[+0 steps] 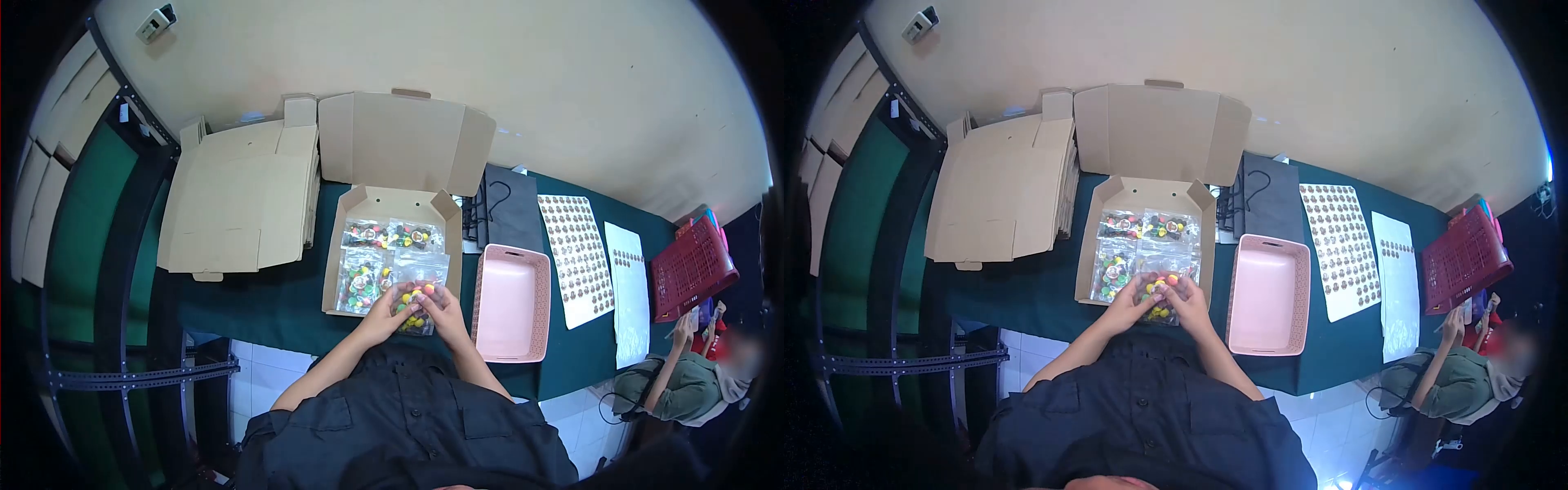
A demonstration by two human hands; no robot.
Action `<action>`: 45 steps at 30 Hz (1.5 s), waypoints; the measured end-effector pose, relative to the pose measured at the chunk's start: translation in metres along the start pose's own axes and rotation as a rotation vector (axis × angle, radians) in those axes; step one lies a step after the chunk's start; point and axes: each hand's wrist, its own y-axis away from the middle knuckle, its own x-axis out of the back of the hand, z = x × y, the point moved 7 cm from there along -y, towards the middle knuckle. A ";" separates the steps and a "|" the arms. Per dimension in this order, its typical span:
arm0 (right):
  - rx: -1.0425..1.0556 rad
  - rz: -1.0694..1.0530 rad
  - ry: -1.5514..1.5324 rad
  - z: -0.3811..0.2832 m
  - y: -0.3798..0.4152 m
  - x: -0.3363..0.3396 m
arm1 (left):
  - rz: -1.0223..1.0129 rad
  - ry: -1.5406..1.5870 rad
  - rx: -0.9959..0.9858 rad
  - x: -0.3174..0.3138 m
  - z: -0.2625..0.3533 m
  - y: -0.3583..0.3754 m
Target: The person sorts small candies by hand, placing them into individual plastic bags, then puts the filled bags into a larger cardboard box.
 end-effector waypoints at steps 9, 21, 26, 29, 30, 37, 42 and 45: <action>-0.072 0.140 -0.231 0.021 -0.001 0.014 | -0.033 -0.160 -0.060 0.000 -0.014 -0.004; -0.071 0.110 -0.099 0.029 0.001 0.009 | 0.051 -0.002 -0.009 0.006 -0.019 -0.005; -0.004 0.017 0.028 0.024 0.003 0.002 | 0.111 0.018 -0.030 0.017 -0.028 -0.005; -0.063 -0.058 -0.108 0.037 0.000 0.008 | 0.100 0.023 -0.035 0.017 -0.018 -0.004; -0.062 -0.059 -0.107 0.037 0.000 0.007 | 0.100 0.023 -0.037 0.018 -0.019 -0.005; -0.046 0.076 -0.126 0.011 0.006 0.000 | 0.005 0.089 -0.032 -0.001 -0.002 0.000; -0.145 0.080 -0.113 0.018 0.002 0.017 | -0.134 -0.174 -0.079 -0.011 0.011 0.005; 0.028 0.242 -0.133 -0.008 0.002 0.023 | -0.120 -0.312 -0.039 -0.008 -0.002 0.007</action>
